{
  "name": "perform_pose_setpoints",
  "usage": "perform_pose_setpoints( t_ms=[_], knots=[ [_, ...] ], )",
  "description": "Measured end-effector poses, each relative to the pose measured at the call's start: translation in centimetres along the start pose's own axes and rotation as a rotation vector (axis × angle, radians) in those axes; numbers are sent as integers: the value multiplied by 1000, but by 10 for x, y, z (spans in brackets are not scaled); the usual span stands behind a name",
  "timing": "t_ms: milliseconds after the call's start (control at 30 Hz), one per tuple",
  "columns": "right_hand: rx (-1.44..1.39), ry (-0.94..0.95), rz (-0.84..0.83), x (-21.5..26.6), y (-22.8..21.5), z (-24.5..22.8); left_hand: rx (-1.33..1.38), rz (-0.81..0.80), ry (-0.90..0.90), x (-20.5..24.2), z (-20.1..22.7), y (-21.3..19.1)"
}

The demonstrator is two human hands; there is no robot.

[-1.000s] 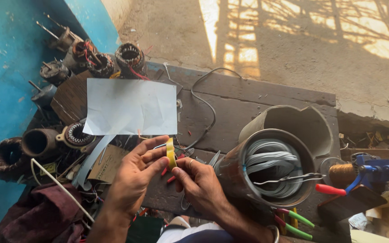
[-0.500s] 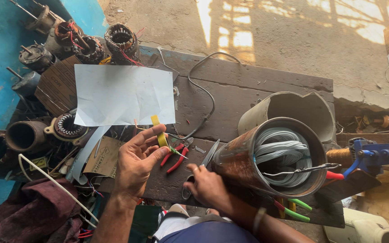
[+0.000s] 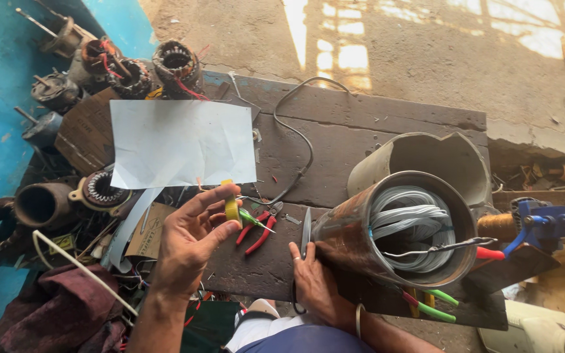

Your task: The person strips the insulation from a wire, then wraps the exposed end with yellow tape followed by black tape. The person uses scissors to cut the tape and continues wrapping the wire end with black tape.

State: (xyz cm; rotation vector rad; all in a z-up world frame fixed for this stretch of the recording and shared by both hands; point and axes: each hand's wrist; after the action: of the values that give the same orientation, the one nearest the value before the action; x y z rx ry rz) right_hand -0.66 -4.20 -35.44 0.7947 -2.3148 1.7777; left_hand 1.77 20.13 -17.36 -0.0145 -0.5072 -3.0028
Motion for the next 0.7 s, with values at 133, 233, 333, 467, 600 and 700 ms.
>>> perform_pose_setpoints(
  t_ms=[133, 233, 333, 467, 600, 700],
  knots=[
    [-3, 43, -81, 11, -9, 9, 30, -27, -5, -5, -1, -2],
    [49, -16, -84, 23, -10, 20, 54, -41, -1, -8, -5, -3],
    [136, -73, 15, 33, -3, 32, 62, -59, -11, -19, -10, 1],
    [-14, 34, -49, 29, 16, 41, 93, -102, -43, -27, -11, 4],
    [17, 74, -20, 24, 36, 58, 224, -197, -92, -38, -9, -2],
    [-89, 84, 80, 27, 37, 68, 428, -314, -89, -44, -6, -10]
  ],
)
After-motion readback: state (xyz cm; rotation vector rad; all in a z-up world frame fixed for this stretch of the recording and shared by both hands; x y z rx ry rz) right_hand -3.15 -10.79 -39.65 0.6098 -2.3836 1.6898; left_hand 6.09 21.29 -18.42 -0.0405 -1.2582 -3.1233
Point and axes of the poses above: each hand's wrist, its own x-axis away from the middle knuckle, its own y-axis out of the palm, z = x × y, and after that the axes turned 4 degrees about x, right-handed
